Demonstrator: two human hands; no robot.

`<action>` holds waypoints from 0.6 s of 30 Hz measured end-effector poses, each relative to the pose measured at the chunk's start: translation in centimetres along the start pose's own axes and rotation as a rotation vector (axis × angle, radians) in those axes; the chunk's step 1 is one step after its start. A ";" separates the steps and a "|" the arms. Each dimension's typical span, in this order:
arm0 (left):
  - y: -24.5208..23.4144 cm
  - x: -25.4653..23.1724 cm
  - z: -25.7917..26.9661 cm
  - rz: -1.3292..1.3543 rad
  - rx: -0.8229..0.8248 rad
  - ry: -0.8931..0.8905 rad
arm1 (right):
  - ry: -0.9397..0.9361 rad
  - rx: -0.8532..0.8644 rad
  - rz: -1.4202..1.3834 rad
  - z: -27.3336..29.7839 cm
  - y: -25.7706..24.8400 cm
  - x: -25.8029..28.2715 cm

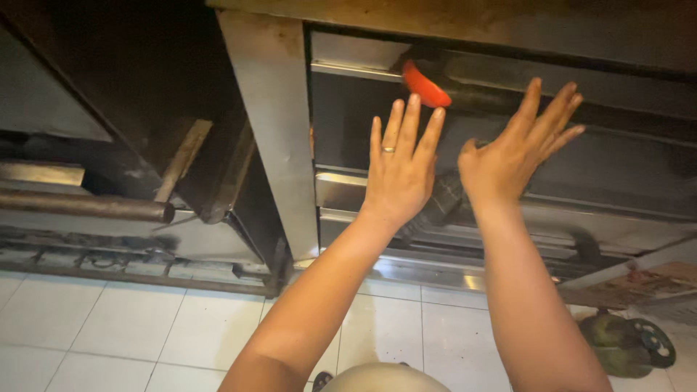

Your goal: The person scrubs the front panel and handle of a stainless steel oven with a dark cloth, then uses a red scraper to remove residue from the door frame. The person removes a metal oven rack and places it on the floor.

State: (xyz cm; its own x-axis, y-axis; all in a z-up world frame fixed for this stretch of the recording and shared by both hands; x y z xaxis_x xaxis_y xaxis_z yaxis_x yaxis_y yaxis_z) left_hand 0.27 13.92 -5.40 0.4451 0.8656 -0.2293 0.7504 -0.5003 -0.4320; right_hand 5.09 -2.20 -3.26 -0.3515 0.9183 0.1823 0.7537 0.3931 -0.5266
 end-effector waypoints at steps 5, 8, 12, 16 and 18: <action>1.3 -1.3 -1.9 -0.033 0.097 0.016 | -0.041 -0.008 0.151 0.3 1.2 -2.5; 0.9 -2.0 -1.3 0.064 0.056 0.036 | -0.023 0.042 0.119 0.7 0.1 -3.1; 1.3 1.1 1.0 0.229 -0.212 -0.032 | 0.035 0.062 0.117 0.1 -2.5 -4.1; 4.9 10.7 4.4 0.226 -0.468 -0.751 | -0.076 0.036 0.153 -1.7 -3.0 -6.9; 6.3 15.9 6.4 0.245 -0.553 -1.055 | -0.117 -0.008 0.184 -0.9 -2.3 -7.8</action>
State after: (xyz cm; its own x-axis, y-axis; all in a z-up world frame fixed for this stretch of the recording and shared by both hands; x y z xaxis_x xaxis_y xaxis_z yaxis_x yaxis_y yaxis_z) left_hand 8.93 24.61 -17.40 0.1812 0.2097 -0.9608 0.9238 -0.3713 0.0932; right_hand 6.60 -10.23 -2.72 -0.2691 0.9630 -0.0139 0.8154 0.2202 -0.5353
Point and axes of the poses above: each hand's wrist, its own z-axis away from the middle knuckle, its own y-axis out of the palm, x = y × z, the point moved 1 cm from there along -z, towards the middle knuckle
